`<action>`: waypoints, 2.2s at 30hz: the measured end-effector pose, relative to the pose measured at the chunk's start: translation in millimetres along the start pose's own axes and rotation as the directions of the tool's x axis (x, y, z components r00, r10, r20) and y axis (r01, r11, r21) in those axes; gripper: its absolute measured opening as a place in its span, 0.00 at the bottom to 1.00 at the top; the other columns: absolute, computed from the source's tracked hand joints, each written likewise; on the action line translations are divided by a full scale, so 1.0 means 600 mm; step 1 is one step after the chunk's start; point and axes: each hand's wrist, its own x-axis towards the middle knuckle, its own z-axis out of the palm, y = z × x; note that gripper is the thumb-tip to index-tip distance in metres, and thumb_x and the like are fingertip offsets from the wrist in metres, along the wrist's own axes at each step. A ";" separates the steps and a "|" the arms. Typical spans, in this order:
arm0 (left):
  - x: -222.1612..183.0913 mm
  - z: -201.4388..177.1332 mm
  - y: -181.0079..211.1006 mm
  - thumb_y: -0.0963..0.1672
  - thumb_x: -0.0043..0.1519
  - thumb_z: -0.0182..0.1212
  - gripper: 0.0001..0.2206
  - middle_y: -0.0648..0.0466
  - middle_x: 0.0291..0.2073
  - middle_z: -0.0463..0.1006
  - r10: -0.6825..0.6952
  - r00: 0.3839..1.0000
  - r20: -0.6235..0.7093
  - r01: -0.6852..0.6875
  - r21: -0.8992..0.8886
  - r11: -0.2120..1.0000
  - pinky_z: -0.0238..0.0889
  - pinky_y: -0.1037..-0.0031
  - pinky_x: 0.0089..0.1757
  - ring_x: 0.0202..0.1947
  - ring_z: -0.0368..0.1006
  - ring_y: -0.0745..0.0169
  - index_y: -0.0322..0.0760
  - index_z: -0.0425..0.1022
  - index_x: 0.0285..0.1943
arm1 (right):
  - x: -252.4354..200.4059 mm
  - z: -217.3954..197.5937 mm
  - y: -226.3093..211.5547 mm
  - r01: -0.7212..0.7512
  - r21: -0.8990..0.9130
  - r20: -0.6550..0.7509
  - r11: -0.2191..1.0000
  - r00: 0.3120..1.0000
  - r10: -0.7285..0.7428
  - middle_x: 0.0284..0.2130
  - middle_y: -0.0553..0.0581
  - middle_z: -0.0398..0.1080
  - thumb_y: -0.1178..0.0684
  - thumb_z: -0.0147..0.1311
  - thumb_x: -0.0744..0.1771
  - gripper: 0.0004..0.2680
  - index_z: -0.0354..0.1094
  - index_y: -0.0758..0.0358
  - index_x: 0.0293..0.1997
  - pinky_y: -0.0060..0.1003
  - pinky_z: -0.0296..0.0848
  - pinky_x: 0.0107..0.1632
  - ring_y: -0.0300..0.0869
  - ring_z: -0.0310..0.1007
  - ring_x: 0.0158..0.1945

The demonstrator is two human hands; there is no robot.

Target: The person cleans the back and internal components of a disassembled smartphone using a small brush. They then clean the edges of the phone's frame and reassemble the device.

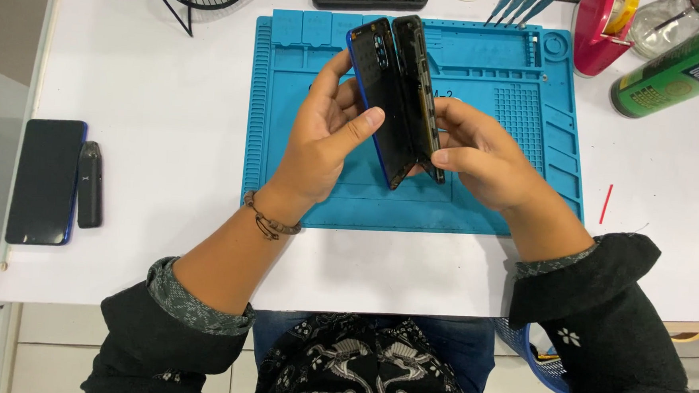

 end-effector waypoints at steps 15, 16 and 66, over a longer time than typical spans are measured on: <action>0.015 0.016 0.043 0.46 0.66 0.49 0.20 0.42 0.50 0.80 -0.380 0.866 -0.323 0.298 -0.276 0.914 0.80 0.57 0.46 0.47 0.79 0.48 0.36 0.68 0.66 | 0.002 -0.014 0.004 -0.008 0.224 0.031 0.975 1.000 0.001 0.57 0.66 0.69 0.43 0.55 0.67 0.23 0.63 0.71 0.64 0.54 0.84 0.50 0.51 0.76 0.54; 0.017 0.016 0.045 0.46 0.66 0.49 0.20 0.42 0.50 0.80 -0.380 0.866 -0.324 0.298 -0.276 0.914 0.80 0.57 0.46 0.47 0.79 0.48 0.36 0.68 0.66 | 0.003 -0.016 0.002 -0.008 0.224 0.031 0.975 1.000 0.001 0.57 0.66 0.69 0.43 0.55 0.67 0.23 0.63 0.71 0.64 0.54 0.84 0.50 0.51 0.76 0.54; 0.016 -0.016 0.042 0.43 0.70 0.47 0.17 0.50 0.44 0.84 -0.126 0.969 -0.215 0.179 0.246 0.953 0.84 0.70 0.42 0.43 0.83 0.61 0.39 0.63 0.68 | 0.006 -0.004 -0.026 -0.061 -0.906 0.015 0.420 0.984 0.176 0.45 0.55 0.75 0.43 0.59 0.65 0.18 0.69 0.53 0.59 0.44 0.70 0.44 0.48 0.73 0.44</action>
